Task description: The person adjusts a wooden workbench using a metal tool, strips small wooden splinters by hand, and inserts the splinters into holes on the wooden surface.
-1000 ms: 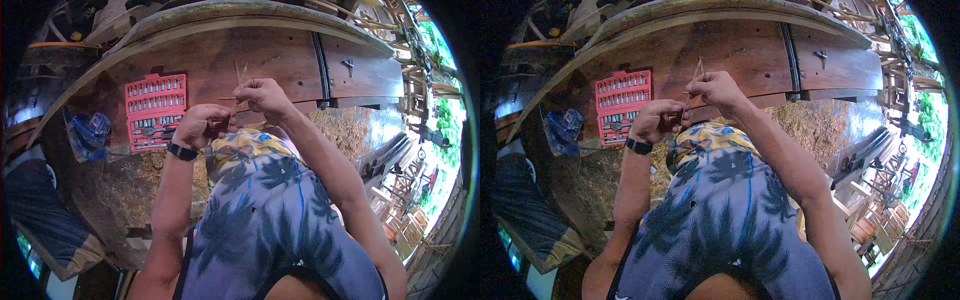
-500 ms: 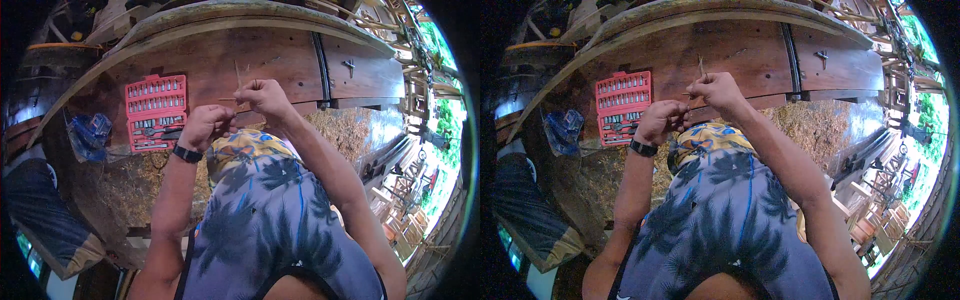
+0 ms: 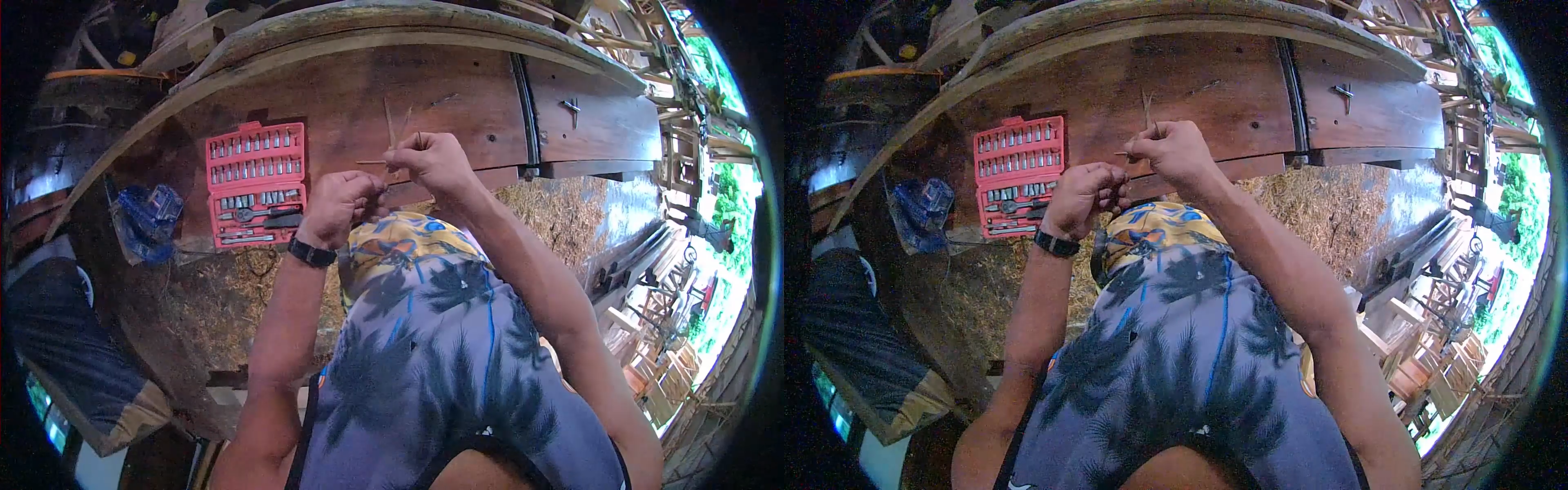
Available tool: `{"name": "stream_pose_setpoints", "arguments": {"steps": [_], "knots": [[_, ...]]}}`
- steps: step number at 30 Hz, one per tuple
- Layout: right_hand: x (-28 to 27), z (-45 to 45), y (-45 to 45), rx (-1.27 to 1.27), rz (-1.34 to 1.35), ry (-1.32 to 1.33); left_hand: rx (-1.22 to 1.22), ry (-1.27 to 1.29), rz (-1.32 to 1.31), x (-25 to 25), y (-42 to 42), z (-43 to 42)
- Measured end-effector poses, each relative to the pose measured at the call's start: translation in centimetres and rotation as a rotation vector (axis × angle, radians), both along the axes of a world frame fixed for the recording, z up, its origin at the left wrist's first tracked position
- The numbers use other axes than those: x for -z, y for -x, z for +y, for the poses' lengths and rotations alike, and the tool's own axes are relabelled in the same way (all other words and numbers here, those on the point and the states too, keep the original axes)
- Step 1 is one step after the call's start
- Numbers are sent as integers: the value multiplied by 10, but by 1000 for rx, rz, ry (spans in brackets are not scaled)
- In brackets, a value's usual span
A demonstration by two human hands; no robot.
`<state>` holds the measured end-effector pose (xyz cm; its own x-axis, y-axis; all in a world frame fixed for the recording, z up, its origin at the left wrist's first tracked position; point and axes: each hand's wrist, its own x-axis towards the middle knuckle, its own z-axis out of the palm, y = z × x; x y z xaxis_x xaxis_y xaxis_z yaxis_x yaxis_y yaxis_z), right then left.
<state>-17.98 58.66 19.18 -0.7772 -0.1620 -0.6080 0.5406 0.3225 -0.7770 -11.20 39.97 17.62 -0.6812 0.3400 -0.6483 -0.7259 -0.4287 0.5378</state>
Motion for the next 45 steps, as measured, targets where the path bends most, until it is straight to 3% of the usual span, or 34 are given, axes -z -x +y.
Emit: {"name": "stream_pose_setpoints", "arguments": {"steps": [15,19,22,25,28,31,34,38,45], "knots": [[-23,-8,-16,-98,317,-177,-43,200,56,6,0,11],[-33,-15,-31,-303,788,-226,-70,147,37,7,-4,5],[-23,-14,-21,-157,553,-98,-61,195,222,3,-11,1],[11,5,2,341,-482,468,-224,18,429,-2,-24,0],[34,1,-7,-28,-195,44,-298,201,574,3,-19,2],[50,-8,-13,-285,174,-150,-325,66,262,12,-24,-4],[44,-13,-14,-283,368,-298,-391,90,306,13,-25,1],[0,-15,-19,-279,241,-105,-403,161,338,15,-21,6],[-8,-12,-38,-227,96,78,-461,120,183,34,-11,9]]}}
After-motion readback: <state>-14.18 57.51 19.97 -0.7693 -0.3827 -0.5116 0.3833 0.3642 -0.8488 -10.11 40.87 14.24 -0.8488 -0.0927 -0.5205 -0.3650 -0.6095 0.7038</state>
